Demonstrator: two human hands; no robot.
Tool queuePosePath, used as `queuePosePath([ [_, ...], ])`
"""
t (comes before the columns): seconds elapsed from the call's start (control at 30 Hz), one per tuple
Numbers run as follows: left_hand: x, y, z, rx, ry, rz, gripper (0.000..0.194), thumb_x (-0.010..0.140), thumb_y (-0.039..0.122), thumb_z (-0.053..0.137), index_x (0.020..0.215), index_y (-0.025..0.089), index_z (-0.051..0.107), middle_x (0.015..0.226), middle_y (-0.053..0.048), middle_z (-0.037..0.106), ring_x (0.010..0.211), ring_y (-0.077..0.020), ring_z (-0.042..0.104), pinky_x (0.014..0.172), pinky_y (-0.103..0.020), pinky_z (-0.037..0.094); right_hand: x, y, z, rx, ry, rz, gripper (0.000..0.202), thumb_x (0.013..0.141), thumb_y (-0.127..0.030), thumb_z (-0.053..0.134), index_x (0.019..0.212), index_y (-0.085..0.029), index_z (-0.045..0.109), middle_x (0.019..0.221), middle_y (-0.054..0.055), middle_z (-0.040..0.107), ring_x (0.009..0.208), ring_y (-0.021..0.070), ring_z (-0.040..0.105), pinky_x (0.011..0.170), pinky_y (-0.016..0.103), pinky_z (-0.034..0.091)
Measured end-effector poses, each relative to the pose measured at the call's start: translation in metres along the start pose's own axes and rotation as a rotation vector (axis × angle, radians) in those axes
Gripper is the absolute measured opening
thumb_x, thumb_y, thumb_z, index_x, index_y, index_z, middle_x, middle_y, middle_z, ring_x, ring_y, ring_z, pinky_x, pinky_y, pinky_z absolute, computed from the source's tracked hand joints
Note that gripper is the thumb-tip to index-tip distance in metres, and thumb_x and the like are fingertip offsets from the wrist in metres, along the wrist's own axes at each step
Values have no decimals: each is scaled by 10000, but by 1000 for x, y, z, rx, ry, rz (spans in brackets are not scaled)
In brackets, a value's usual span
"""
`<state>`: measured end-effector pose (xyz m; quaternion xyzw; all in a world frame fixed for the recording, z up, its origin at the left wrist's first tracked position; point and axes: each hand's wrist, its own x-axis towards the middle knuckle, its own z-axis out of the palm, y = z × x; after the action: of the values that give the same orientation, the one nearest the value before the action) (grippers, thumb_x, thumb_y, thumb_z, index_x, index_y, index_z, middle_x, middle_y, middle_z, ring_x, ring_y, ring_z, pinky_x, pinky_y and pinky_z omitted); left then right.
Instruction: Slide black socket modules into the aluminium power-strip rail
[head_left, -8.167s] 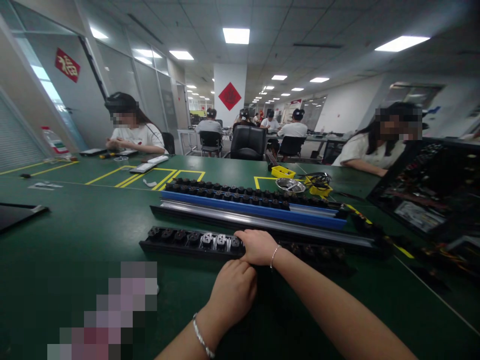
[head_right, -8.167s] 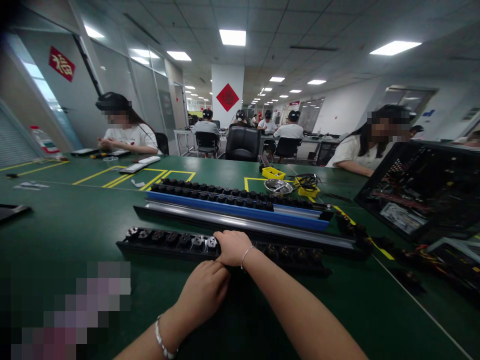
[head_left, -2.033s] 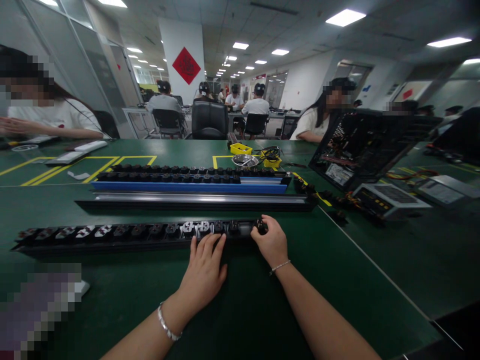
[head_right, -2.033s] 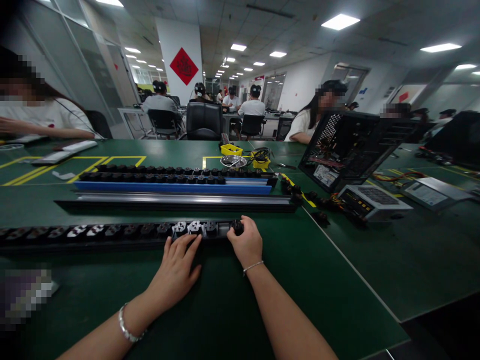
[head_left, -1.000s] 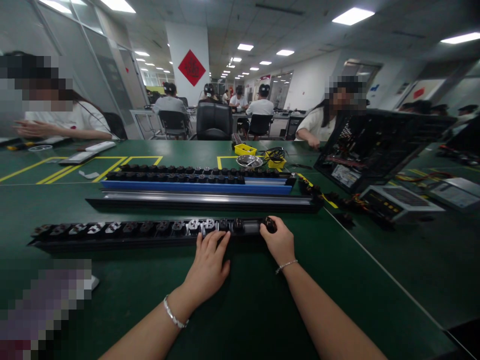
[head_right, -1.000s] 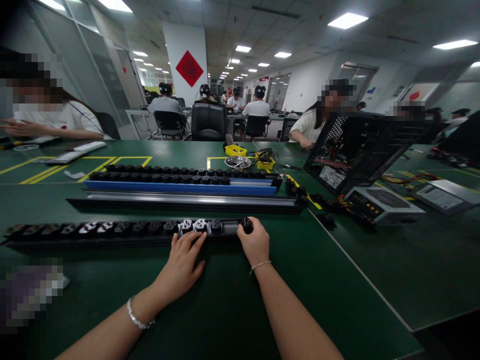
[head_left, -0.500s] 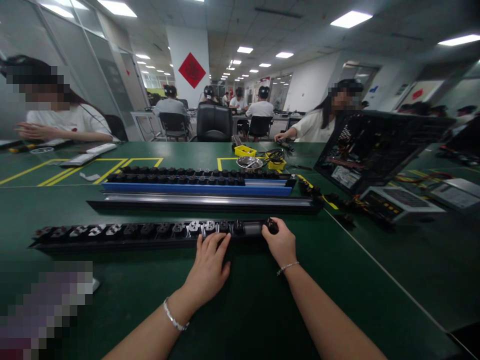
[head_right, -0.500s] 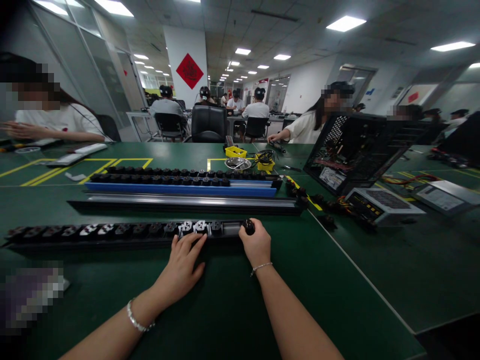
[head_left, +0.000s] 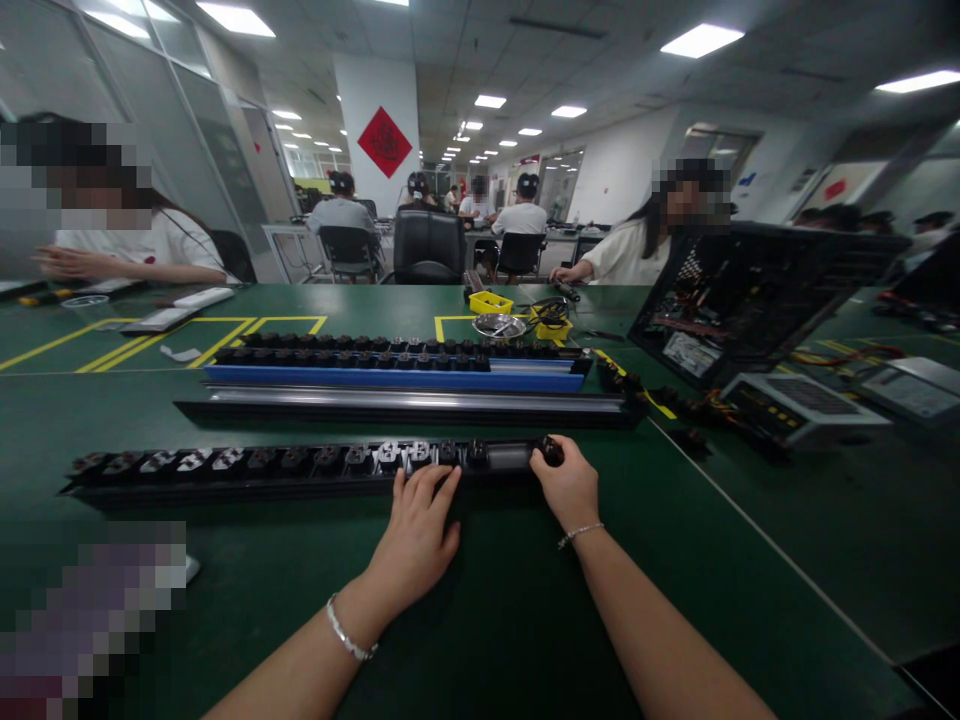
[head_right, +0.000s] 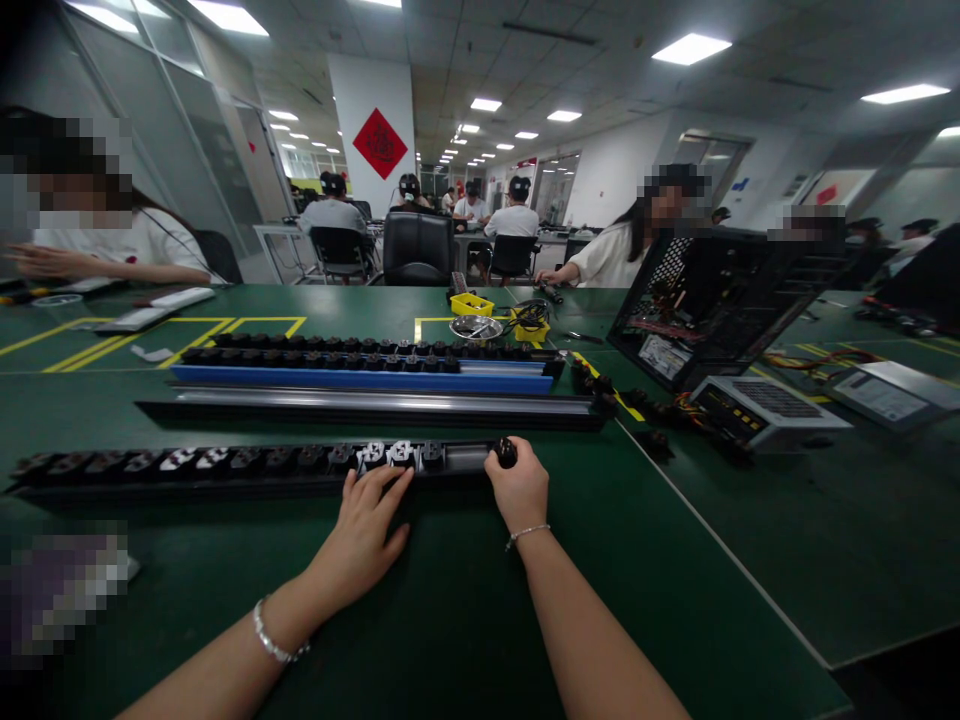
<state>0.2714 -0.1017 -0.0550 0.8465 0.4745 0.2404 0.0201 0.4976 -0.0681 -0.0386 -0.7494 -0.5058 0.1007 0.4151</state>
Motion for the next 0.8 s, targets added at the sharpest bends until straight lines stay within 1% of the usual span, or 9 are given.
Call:
queuePosePath([
  [0.43, 0, 0, 1, 20, 0, -5, 590, 779, 153, 454, 1353, 211, 328, 1312, -93, 424, 1264, -259, 332, 1084, -579, 146, 5, 3, -7, -47, -7, 58, 322, 696, -368, 533, 962, -209, 620, 876, 34, 666, 788, 179, 610, 703, 272, 450],
  [0.63, 0, 0, 0, 7, 9, -1, 604, 774, 150, 455, 1358, 218, 319, 1307, -95, 428, 1263, -264, 334, 1079, -585, 152, 20, 18, -25, -156, 34, 179, 353, 701, -397, 530, 992, -220, 623, 828, 43, 661, 756, 192, 600, 675, 284, 439],
  [0.8, 1, 1, -1, 0, -1, -8, 603, 780, 153, 453, 1362, 228, 314, 1311, -91, 426, 1261, -265, 338, 1075, -589, 161, 36, 35, -43, -213, 84, 250, 397, 697, -430, 526, 1016, -213, 618, 833, 63, 658, 741, 211, 597, 669, 307, 447],
])
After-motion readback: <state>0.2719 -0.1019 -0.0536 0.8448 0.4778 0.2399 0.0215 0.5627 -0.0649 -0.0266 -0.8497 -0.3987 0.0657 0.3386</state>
